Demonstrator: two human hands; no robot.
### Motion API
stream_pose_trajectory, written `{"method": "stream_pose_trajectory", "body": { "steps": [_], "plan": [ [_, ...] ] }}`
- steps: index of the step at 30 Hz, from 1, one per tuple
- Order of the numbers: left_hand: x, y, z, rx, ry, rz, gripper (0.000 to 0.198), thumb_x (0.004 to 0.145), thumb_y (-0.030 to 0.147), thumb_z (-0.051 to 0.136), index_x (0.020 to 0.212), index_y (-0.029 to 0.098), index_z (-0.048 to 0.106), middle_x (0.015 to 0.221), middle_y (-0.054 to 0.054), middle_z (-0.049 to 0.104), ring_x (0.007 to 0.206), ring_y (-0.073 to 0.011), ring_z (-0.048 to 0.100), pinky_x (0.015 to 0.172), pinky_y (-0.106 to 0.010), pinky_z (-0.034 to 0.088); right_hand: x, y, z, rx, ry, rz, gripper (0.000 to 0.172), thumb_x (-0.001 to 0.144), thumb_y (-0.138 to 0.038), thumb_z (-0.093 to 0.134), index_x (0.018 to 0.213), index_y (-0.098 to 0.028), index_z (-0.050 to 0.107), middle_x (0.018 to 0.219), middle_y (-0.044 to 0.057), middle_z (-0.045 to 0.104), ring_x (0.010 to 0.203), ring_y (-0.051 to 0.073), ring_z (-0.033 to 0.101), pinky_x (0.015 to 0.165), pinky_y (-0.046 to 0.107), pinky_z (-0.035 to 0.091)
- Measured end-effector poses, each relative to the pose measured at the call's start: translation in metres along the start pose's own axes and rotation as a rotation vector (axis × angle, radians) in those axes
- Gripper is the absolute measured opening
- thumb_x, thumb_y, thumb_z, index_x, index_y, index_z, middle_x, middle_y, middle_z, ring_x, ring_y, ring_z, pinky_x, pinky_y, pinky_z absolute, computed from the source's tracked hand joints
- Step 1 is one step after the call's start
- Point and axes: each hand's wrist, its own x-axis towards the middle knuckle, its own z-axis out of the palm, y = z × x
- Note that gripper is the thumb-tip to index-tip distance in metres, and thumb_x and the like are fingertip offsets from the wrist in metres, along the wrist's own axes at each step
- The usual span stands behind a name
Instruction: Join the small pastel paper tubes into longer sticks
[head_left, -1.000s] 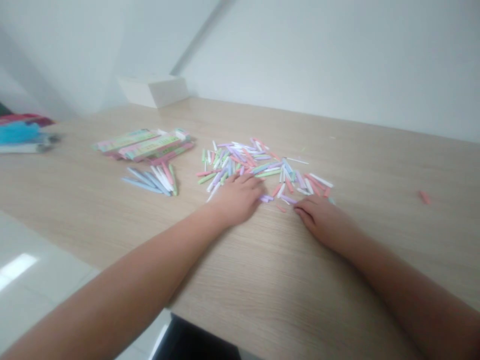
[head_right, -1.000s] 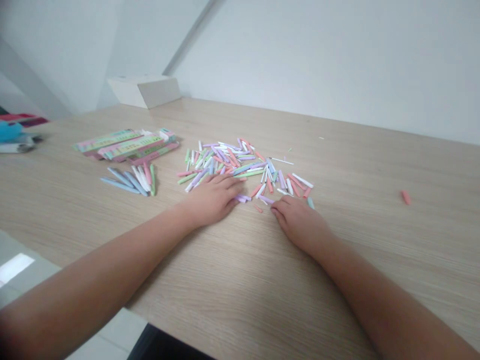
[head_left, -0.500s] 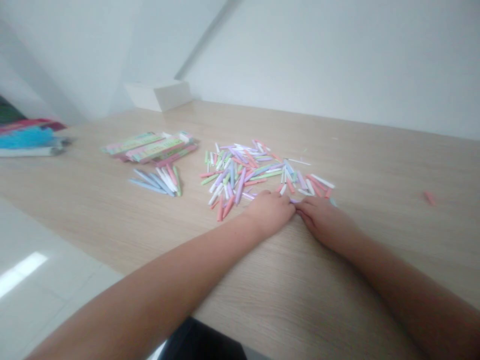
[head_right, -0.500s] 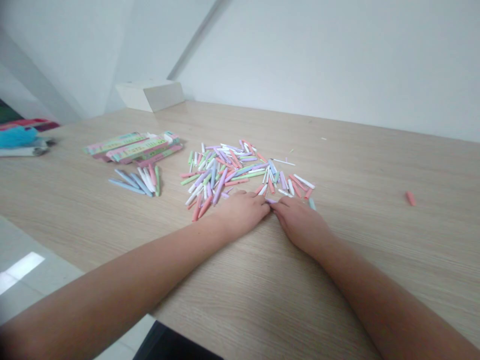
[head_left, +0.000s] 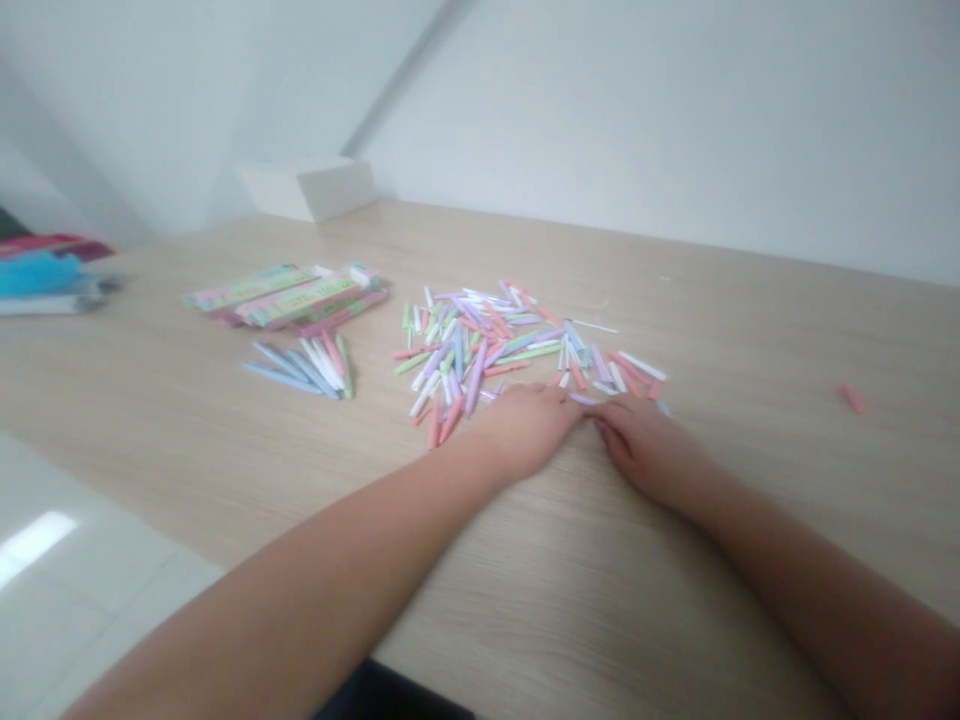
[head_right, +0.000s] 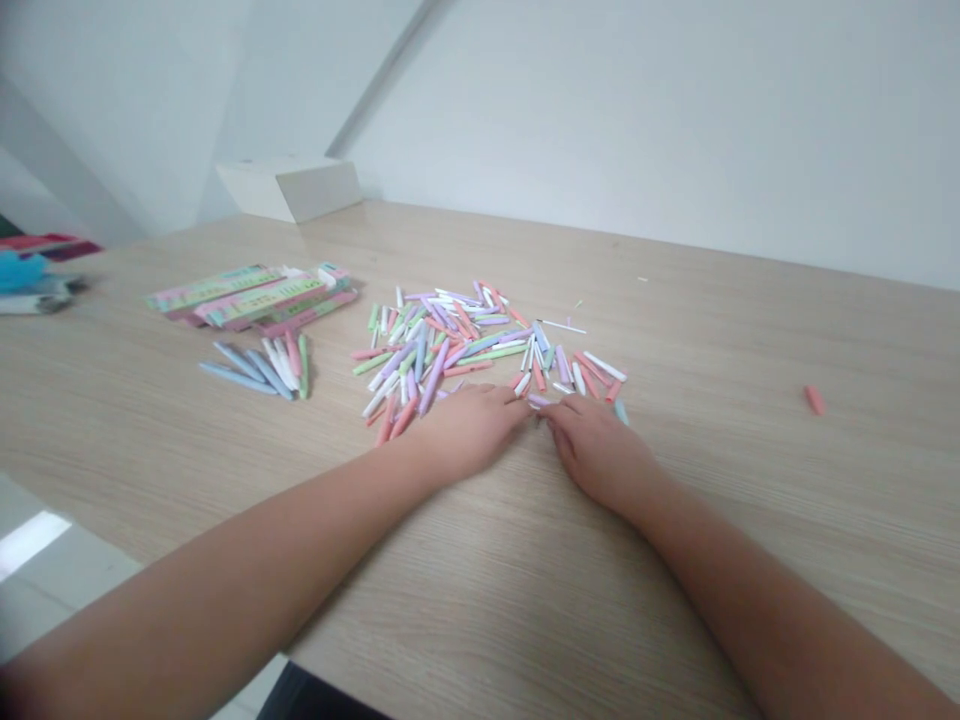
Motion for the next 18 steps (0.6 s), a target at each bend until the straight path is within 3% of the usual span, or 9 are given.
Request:
{"method": "stream_pose_trajectory", "body": {
  "steps": [5,9,13,18],
  "plan": [
    [-0.006,-0.006,-0.007,-0.404,0.155,-0.165,0.021,0.099,0.025,0.048,0.105,0.019,0.067,0.098,-0.005,0.072,0.093,-0.0201,0.067,0.082,-0.034,0.052,-0.004,-0.004,0.001,0.151,0.065,0.184,0.016,0.098,-0.03,0.054,0.1,-0.02,0.066,0.092,0.009,0.07,0.087,0.025,0.067,0.079,0.041,0.055],
    [-0.01,-0.009,-0.012,-0.731,0.234,-0.291,0.017,0.096,0.031,0.057,0.102,0.021,0.068,0.088,-0.001,0.072,0.081,-0.0151,0.065,0.073,-0.029,0.05,-0.004,-0.018,0.003,0.569,0.223,0.373,0.018,0.094,-0.041,0.065,0.097,-0.024,0.065,0.08,0.003,0.071,0.07,0.019,0.068,0.063,0.033,0.056],
    [-0.008,-0.008,-0.013,-1.015,0.182,-0.378,0.013,0.093,0.031,0.062,0.096,0.019,0.065,0.087,-0.002,0.073,0.078,-0.0143,0.067,0.069,-0.027,0.05,-0.001,-0.029,0.003,0.917,0.315,0.424,0.029,0.082,-0.05,0.08,0.092,-0.026,0.067,0.081,0.002,0.076,0.076,0.02,0.074,0.071,0.034,0.062],
    [-0.004,-0.003,-0.012,-1.201,0.145,-0.443,0.013,0.091,0.029,0.066,0.093,0.017,0.064,0.086,-0.004,0.075,0.077,-0.0143,0.069,0.065,-0.025,0.048,-0.001,-0.029,0.002,1.058,0.343,0.448,0.03,0.074,-0.046,0.087,0.088,-0.026,0.069,0.088,0.003,0.08,0.082,0.02,0.077,0.078,0.036,0.065]
  ]
}}
